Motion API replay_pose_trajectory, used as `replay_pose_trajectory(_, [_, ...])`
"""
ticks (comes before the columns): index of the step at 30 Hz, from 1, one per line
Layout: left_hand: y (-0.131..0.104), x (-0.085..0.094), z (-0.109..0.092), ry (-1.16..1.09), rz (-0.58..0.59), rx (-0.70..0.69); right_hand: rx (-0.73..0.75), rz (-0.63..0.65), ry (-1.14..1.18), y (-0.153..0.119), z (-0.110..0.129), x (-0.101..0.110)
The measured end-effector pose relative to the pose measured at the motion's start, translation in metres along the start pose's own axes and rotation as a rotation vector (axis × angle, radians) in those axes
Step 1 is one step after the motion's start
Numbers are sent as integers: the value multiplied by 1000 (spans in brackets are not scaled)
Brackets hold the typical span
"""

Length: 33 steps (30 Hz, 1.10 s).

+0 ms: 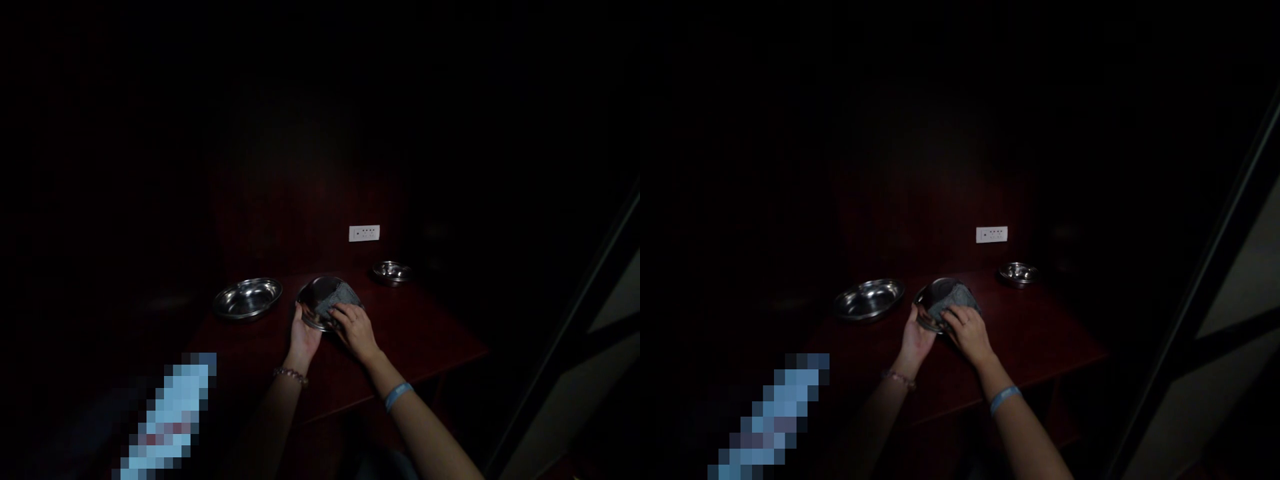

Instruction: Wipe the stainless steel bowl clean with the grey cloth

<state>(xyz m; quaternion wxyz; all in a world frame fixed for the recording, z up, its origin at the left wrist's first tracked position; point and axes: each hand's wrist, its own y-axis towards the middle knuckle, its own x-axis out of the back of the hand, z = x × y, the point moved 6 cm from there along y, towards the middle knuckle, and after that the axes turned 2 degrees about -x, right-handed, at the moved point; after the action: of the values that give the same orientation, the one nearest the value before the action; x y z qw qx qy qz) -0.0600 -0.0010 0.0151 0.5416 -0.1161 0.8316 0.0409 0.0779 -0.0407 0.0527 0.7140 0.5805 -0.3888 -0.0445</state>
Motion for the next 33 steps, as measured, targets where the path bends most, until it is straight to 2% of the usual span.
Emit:
replay_pose_trajectory(5, [-4,0,2,17,-45,39,136,140,34,9,20,4])
replay_pose_trajectory(9, [-11,-5,8,106,-25,73,157,183,27,12,28,7])
replay_pose_trajectory(13, [-16,-14,12,153,42,57,109,155,4,12,23,10])
replay_pose_trajectory(17, [-20,-19,17,159,97,96,47,93,2,11,16,14])
replay_pose_trajectory(26, [-19,-13,25,135,102,187,-24,48,0,10,9,16])
replay_pose_trajectory(33, [-24,-19,27,117,157,228,-65,13,25,9,4,17])
